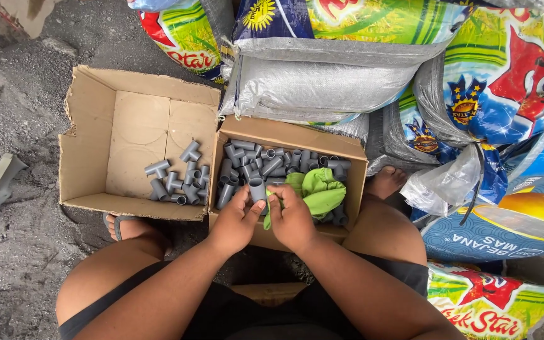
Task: Cleaning grey PVC T-pipe fittings by wiping them individually with a green cloth.
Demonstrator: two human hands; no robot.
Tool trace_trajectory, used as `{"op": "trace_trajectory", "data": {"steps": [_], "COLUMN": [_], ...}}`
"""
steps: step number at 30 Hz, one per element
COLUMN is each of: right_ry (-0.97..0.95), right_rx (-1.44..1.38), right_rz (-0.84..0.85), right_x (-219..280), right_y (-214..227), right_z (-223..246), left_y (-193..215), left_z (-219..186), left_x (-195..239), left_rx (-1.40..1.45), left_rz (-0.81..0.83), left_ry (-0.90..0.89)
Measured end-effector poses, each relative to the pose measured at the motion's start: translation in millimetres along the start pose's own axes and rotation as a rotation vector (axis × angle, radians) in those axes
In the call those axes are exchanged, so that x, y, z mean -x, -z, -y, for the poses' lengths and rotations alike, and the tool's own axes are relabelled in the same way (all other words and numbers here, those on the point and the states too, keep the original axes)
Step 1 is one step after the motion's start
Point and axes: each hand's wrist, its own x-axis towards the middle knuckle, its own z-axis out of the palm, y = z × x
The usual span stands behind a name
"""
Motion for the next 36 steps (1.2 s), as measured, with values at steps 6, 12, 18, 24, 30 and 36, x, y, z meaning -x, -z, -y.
{"op": "trace_trajectory", "data": {"steps": [6, 12, 18, 24, 30, 36], "right_ry": [-0.02, 0.027, 0.198, 0.243, 0.181, 0.212], "right_rx": [-0.088, -0.1, -0.127, -0.155, -0.251, -0.184], "right_rz": [0.061, 0.036, -0.138, -0.127, -0.191, -0.194], "right_x": [-5, 6, -16, 0, -19, -23], "right_y": [-5, -2, 4, 9, 16, 14], "right_z": [-12, 6, -13, 7, -10, -10], "left_y": [7, 8, 6, 8, -3, -5], "left_z": [11, 9, 17, 10, -4, 1], "left_x": [-2, 1, -6, -7, -10, -18], "left_rx": [0.105, 0.159, 0.119, 0.056, 0.056, 0.123], "left_rz": [0.001, 0.021, 0.013, -0.019, -0.09, -0.094], "left_ry": [-0.037, -0.04, -0.011, -0.034, -0.134, -0.067]}}
